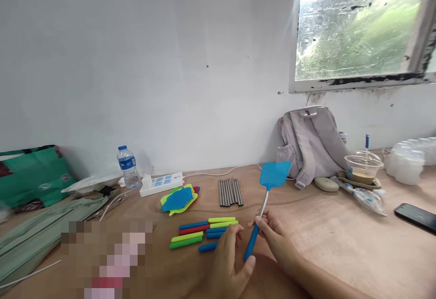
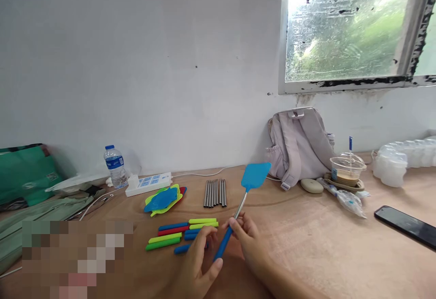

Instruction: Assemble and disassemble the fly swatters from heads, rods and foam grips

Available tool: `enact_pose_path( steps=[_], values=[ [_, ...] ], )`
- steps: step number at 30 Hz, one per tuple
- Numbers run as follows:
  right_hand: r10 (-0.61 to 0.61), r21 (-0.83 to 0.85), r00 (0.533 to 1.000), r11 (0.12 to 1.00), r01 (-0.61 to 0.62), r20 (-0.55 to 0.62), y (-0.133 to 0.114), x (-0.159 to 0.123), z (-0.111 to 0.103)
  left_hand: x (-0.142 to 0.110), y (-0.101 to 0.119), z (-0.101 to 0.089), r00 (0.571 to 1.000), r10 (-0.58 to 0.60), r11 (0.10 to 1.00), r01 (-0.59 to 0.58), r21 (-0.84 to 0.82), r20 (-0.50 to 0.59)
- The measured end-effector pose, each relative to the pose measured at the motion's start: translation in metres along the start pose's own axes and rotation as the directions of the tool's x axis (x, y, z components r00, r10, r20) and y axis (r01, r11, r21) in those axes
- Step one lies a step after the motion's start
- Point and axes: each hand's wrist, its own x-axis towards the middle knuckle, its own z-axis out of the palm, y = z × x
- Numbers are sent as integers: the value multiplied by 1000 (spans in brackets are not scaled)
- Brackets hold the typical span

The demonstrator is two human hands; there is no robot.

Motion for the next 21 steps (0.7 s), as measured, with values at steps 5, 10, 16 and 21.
enact_pose_path(
  steps=[5, 10, 16, 21],
  values=[
    [23, 283, 999, 959, -8, -48, 7, -10, 21, 5, 7, 14, 997, -36, 992, 44, 122, -61],
    [95, 484, 971, 875, 23, -218, 5, -2, 25, 11, -7, 16, 995, 98, 792, -88, 604, 17],
    [216, 629, 947, 777, -19, -239, -4, 11, 23, 12, -13, 32, 991, 135, 651, -95, 753, 9],
    [323, 631, 908, 771, -89, -266, -3, 25, 9, 16, 3, 40, 991, -69, 840, -3, 543, 113]
  ],
)
